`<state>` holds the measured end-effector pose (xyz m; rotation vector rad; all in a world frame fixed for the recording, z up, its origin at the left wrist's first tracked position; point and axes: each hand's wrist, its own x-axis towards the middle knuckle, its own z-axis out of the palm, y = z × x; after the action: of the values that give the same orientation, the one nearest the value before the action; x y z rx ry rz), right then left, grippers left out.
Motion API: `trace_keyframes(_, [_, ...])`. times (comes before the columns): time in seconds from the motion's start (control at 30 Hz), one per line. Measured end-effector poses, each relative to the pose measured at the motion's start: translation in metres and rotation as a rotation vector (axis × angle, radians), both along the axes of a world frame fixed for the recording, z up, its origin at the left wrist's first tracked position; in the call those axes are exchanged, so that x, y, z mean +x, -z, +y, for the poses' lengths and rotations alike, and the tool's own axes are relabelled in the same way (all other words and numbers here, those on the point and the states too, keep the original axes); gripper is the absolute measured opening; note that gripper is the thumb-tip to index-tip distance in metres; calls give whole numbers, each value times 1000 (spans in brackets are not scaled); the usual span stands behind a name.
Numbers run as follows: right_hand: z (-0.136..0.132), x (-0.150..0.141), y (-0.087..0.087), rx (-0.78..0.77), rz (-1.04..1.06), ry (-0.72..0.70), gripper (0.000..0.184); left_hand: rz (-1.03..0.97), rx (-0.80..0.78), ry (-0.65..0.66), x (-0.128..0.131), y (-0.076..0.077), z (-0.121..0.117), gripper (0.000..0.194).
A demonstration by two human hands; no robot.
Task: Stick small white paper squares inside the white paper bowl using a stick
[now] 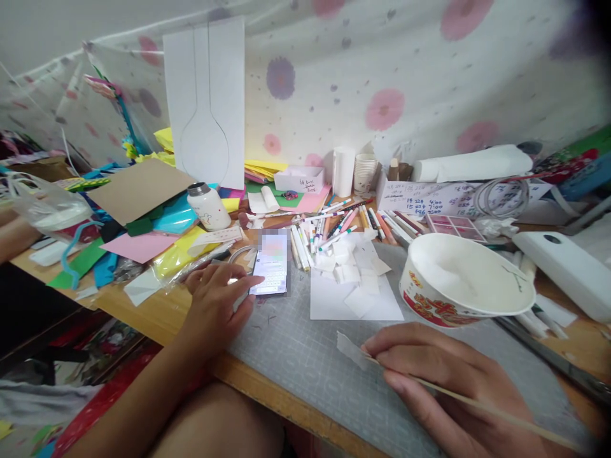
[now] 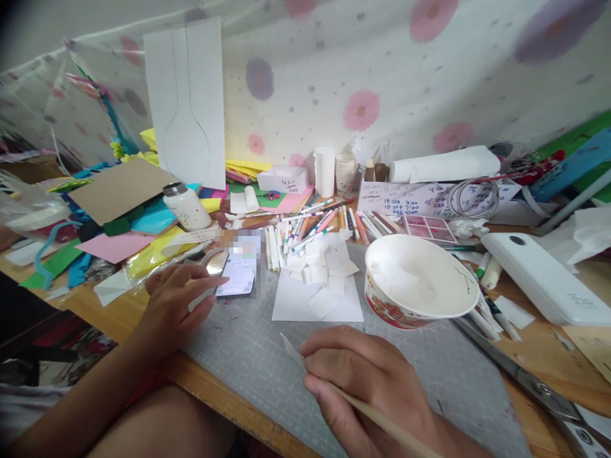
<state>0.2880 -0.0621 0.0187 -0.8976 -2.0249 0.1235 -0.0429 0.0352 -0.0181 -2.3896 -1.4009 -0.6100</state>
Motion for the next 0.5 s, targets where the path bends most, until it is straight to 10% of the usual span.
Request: trace_keyframes(0.5, [3,0,-3,35,-5,12,20,45,-135,3,20,1,11,32])
